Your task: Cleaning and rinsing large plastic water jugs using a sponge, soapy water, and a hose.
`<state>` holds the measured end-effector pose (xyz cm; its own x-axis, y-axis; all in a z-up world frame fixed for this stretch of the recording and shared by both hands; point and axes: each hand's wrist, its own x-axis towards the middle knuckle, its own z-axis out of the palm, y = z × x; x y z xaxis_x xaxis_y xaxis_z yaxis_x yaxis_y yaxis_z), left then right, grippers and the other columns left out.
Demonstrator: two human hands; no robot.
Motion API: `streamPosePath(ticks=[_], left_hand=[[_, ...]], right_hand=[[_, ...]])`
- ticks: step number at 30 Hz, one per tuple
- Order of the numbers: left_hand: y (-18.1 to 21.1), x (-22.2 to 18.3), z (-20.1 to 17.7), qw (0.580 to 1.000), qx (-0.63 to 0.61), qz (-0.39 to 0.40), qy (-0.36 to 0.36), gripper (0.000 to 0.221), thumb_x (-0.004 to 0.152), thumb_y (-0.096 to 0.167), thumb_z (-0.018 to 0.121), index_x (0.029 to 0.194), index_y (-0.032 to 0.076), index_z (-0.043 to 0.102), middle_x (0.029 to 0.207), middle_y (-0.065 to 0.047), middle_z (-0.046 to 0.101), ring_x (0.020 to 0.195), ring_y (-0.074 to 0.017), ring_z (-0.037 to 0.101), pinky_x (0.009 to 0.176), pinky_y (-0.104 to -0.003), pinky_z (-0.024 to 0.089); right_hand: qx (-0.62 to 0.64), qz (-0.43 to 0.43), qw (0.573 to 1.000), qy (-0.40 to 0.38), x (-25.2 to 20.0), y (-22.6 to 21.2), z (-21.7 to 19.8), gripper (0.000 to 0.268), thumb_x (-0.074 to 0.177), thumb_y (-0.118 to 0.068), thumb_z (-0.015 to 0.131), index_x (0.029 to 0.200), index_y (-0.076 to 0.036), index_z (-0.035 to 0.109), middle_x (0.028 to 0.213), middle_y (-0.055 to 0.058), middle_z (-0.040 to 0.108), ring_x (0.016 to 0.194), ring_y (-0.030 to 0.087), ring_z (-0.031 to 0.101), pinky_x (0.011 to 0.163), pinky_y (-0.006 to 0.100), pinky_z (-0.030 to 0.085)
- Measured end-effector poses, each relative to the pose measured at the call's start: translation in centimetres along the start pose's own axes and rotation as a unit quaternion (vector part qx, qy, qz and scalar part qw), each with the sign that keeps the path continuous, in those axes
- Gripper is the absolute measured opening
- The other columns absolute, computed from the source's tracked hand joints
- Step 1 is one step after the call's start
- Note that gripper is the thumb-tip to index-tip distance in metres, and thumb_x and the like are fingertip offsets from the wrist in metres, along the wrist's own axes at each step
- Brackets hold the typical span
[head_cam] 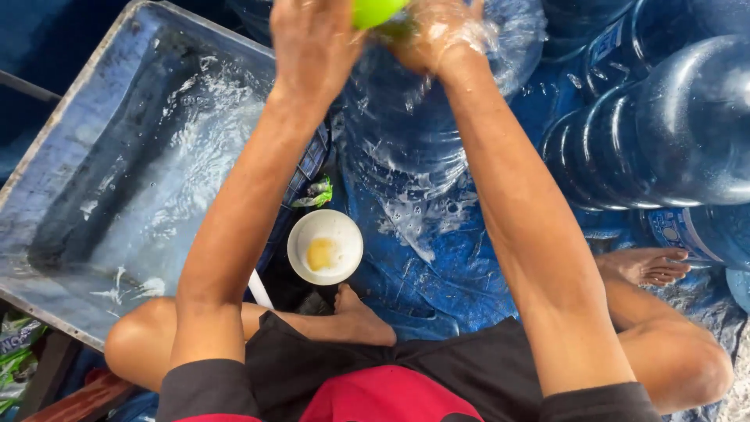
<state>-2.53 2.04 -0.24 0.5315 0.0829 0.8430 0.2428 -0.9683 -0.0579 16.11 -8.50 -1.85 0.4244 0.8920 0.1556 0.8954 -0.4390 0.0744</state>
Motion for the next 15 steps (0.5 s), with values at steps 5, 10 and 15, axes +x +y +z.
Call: streamPosePath(ticks=[5, 10, 15], left_hand=[[-10.7, -12.7, -1.5, 0.953, -0.005, -0.3, 0.041, 0.107, 0.084, 0.013, 0.102, 0.157, 0.032, 0.026, 0.142, -0.014, 0.026, 0.139, -0.0334, 0.035, 0.12, -0.049, 0.049], [-18.4, -36.7, -5.5, 0.768, 0.153, -0.615, -0.087, 0.114, 0.086, 0.004, 0.086, 0.162, 0.031, 0.006, 0.148, -0.027, 0.003, 0.122, -0.0419, 0.061, 0.1, -0.046, 0.064], [-18.5, -44.5, -5.9, 0.636, 0.155, -0.68, -0.331, 0.11, 0.091, 0.012, 0.073, 0.168, 0.011, -0.006, 0.15, -0.043, -0.017, 0.119, -0.0601, 0.056, 0.105, -0.054, 0.051]], right_hand=[[0.215, 0.133, 0.967, 0.026, -2.6, 0.9, -2.7, 0.085, 0.089, -0.081, 0.045, 0.146, -0.019, 0.057, 0.147, 0.022, 0.052, 0.135, 0.055, 0.037, 0.096, 0.09, 0.008], [0.245, 0.181, 0.952, 0.014, -3.6, 1.9, -3.1, 0.089, 0.087, -0.08, 0.036, 0.15, -0.018, 0.049, 0.155, 0.021, 0.041, 0.14, 0.057, 0.022, 0.098, 0.09, 0.001], [0.242, 0.185, 0.953, 0.005, -2.6, -0.1, -2.9, 0.098, 0.081, -0.085, 0.032, 0.152, -0.018, 0.046, 0.157, 0.021, 0.039, 0.143, 0.055, 0.019, 0.098, 0.089, -0.005]])
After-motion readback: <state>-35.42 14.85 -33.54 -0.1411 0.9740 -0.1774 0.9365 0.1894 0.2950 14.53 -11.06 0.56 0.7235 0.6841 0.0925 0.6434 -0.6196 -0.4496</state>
